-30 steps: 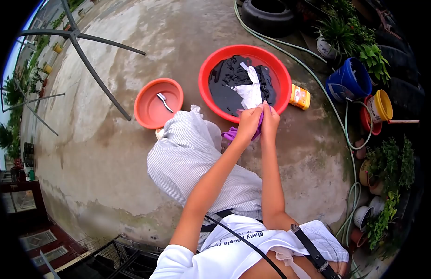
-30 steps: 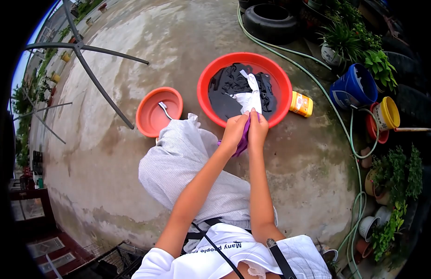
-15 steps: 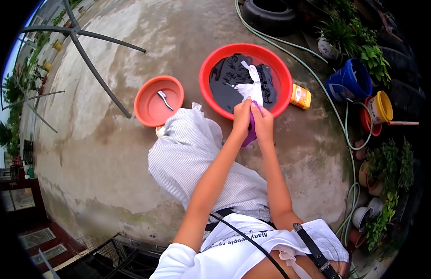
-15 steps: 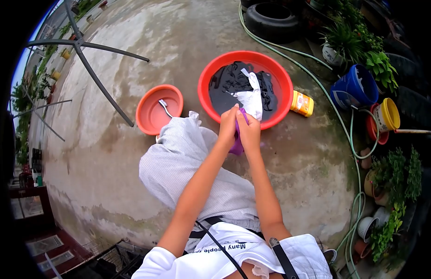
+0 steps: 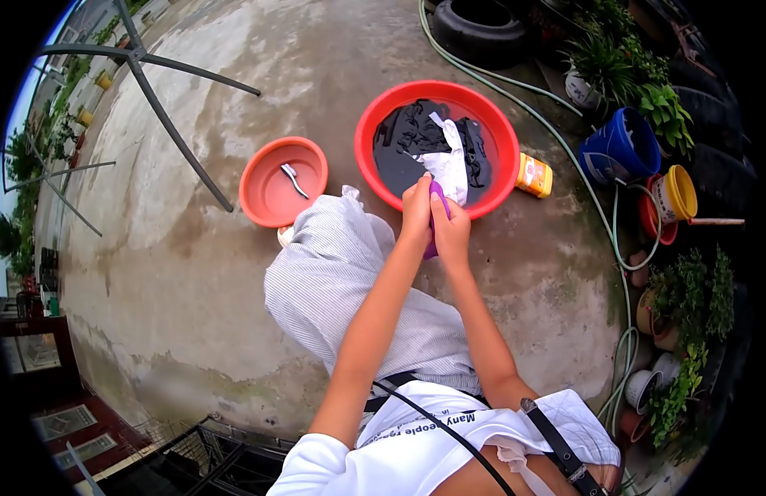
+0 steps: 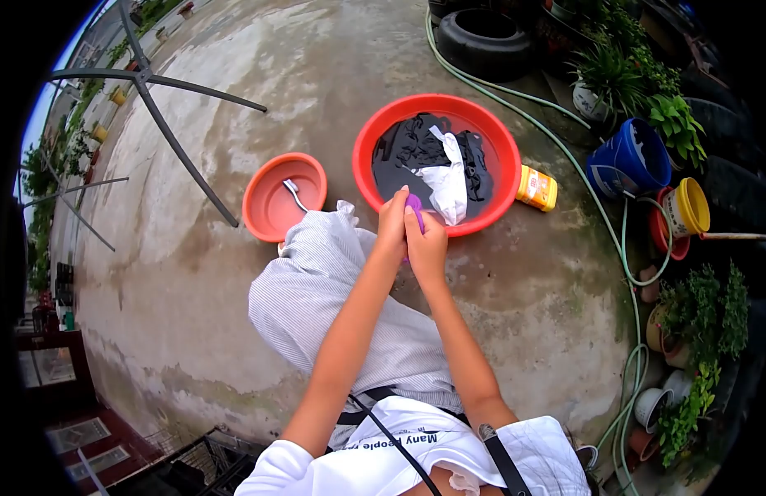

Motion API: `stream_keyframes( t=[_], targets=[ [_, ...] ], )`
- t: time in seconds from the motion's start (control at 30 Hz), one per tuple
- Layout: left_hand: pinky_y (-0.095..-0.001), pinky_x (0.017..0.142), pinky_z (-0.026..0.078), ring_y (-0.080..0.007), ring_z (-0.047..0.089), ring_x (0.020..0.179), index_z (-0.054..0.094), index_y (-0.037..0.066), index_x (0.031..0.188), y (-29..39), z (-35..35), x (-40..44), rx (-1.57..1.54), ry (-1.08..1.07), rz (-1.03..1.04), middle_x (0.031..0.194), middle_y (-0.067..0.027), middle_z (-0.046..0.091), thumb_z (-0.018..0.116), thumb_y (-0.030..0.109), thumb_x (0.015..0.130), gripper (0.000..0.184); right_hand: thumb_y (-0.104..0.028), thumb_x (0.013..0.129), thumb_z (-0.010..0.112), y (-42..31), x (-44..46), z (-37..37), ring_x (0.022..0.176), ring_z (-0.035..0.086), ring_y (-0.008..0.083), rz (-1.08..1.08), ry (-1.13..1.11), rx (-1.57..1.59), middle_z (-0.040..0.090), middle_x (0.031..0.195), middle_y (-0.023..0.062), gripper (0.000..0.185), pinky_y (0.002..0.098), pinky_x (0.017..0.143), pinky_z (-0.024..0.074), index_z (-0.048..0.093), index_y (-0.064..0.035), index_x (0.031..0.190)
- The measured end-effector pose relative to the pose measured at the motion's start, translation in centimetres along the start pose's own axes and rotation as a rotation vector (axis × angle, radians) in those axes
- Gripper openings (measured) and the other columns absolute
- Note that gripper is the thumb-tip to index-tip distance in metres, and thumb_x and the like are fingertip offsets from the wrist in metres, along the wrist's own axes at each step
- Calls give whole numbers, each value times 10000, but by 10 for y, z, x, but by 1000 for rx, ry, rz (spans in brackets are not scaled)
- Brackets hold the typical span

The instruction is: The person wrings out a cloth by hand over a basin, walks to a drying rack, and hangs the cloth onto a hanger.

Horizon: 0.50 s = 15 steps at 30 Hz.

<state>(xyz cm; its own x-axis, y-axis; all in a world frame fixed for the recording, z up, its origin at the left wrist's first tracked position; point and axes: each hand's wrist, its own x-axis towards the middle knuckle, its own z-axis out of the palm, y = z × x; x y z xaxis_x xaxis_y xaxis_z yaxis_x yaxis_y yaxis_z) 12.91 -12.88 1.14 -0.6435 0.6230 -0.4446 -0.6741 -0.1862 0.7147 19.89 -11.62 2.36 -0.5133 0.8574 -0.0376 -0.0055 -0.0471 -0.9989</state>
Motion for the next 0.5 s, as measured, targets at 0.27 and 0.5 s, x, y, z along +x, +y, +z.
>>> stream_keyframes(
  t=[0.27, 0.5],
  targets=[
    [-213, 539, 389, -57, 478, 587, 545, 60, 740, -7, 18, -16, 67, -126, -33, 685, 16, 529, 470, 237, 876, 235, -196, 864, 499, 22, 44, -23, 549, 371, 24, 122, 102, 117, 458, 602, -51, 263, 203, 479, 308, 520, -17, 672],
    [-232, 448, 355, -65, 420, 474, 451, 104, 625, 5, 12, -10, 59, -57, 16, 569, 28, 451, 474, 252, 868, 285, -200, 843, 521, -12, -4, -5, 545, 397, 76, -125, 144, -90, 479, 562, 29, 269, 274, 481, 353, 499, 19, 689]
  ],
)
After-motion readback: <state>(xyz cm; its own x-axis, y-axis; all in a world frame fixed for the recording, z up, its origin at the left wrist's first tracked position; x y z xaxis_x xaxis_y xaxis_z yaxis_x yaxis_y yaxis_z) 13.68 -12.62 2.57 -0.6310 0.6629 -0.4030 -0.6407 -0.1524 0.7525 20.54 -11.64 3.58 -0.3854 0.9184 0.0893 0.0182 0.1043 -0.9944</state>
